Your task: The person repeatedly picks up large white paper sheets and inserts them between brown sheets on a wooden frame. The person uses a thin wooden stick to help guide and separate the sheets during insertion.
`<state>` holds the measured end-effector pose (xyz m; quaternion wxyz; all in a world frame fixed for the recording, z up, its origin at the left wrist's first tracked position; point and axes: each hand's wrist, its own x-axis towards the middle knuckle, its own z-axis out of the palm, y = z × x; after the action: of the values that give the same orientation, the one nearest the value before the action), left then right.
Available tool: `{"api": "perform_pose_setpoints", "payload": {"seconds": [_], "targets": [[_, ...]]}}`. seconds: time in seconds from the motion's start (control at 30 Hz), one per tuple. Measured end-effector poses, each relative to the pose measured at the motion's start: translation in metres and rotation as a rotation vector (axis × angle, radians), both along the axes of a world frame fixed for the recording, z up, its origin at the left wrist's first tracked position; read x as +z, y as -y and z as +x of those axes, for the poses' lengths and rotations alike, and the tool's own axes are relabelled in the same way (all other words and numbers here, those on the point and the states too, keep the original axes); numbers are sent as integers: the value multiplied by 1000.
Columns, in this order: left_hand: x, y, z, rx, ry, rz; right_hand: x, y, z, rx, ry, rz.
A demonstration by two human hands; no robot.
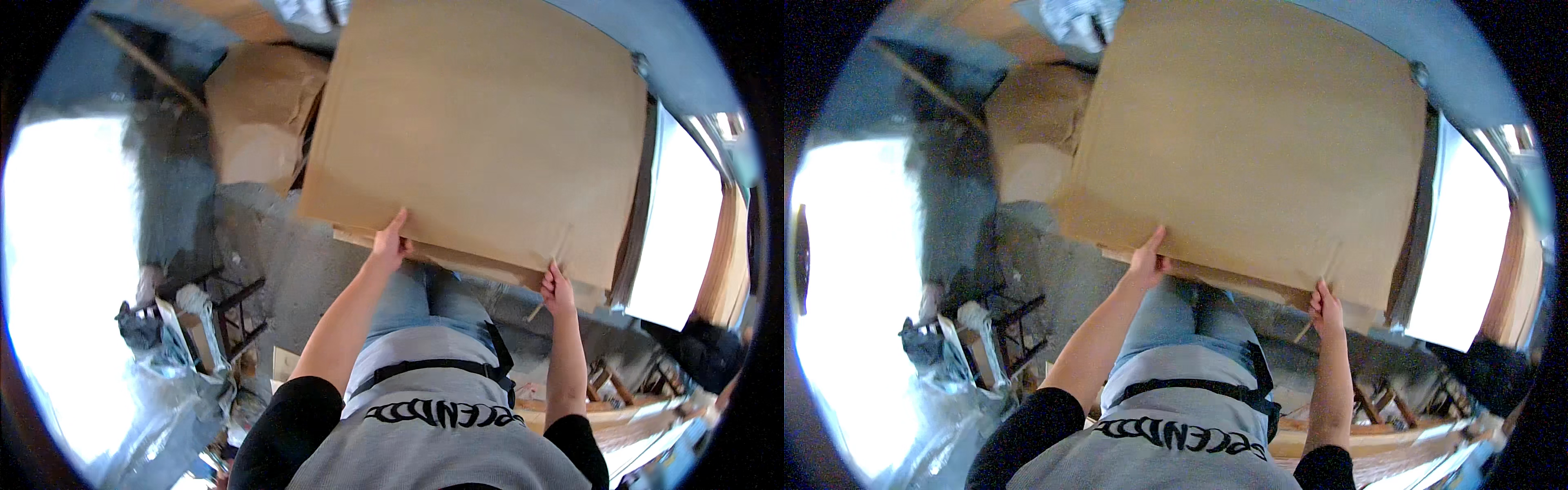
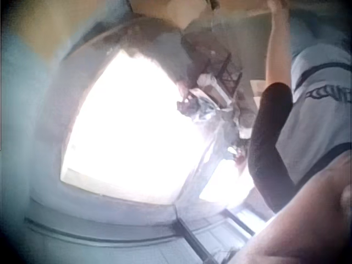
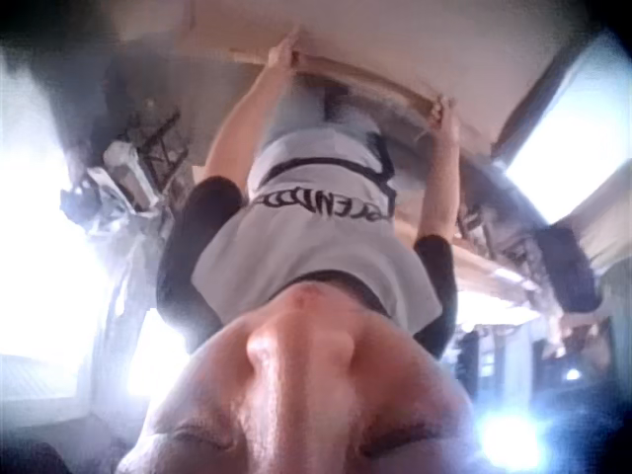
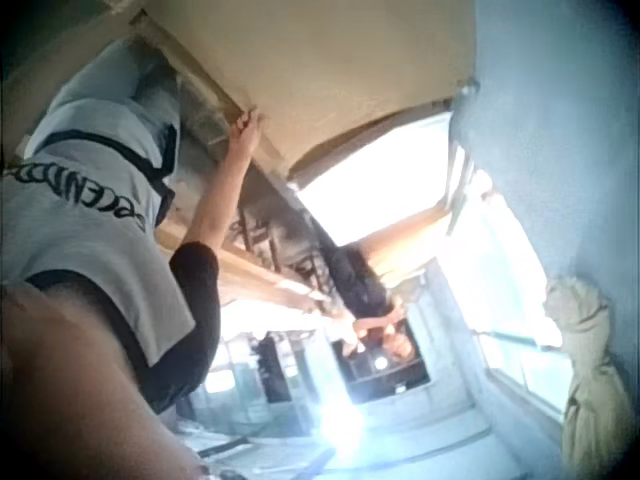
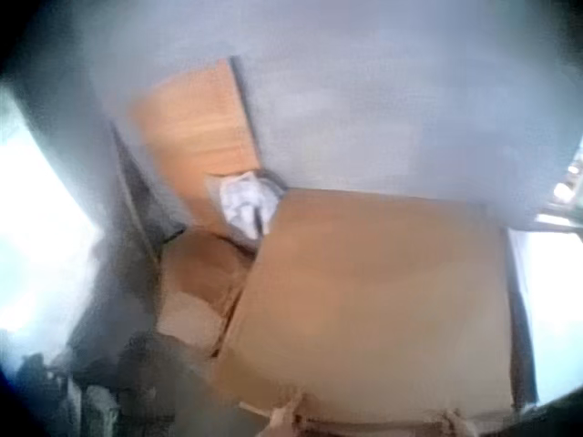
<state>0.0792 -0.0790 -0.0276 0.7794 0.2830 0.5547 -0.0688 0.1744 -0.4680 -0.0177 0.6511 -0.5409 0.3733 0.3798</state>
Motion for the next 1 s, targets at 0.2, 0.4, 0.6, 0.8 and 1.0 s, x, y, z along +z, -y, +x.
{"api": "perform_pose_setpoints", "payload": {"seconds": [0.2,0.4,0.6,0.8,1.0], "targets": [[-10,23,-47,10,94,-220,13,12,-36,-215,-70,4],[-13,27,-46,37,174,-242,15,18,-39,-265,-20,-3],[-12,22,-47,20,109,-230,10,13,-43,-193,-43,-149],[-18,27,-52,-93,104,-75,2,12,-49,-267,-3,-364],[10,33,-37,-124,-40,-3,7,5,-51,-303,47,-273]]}}
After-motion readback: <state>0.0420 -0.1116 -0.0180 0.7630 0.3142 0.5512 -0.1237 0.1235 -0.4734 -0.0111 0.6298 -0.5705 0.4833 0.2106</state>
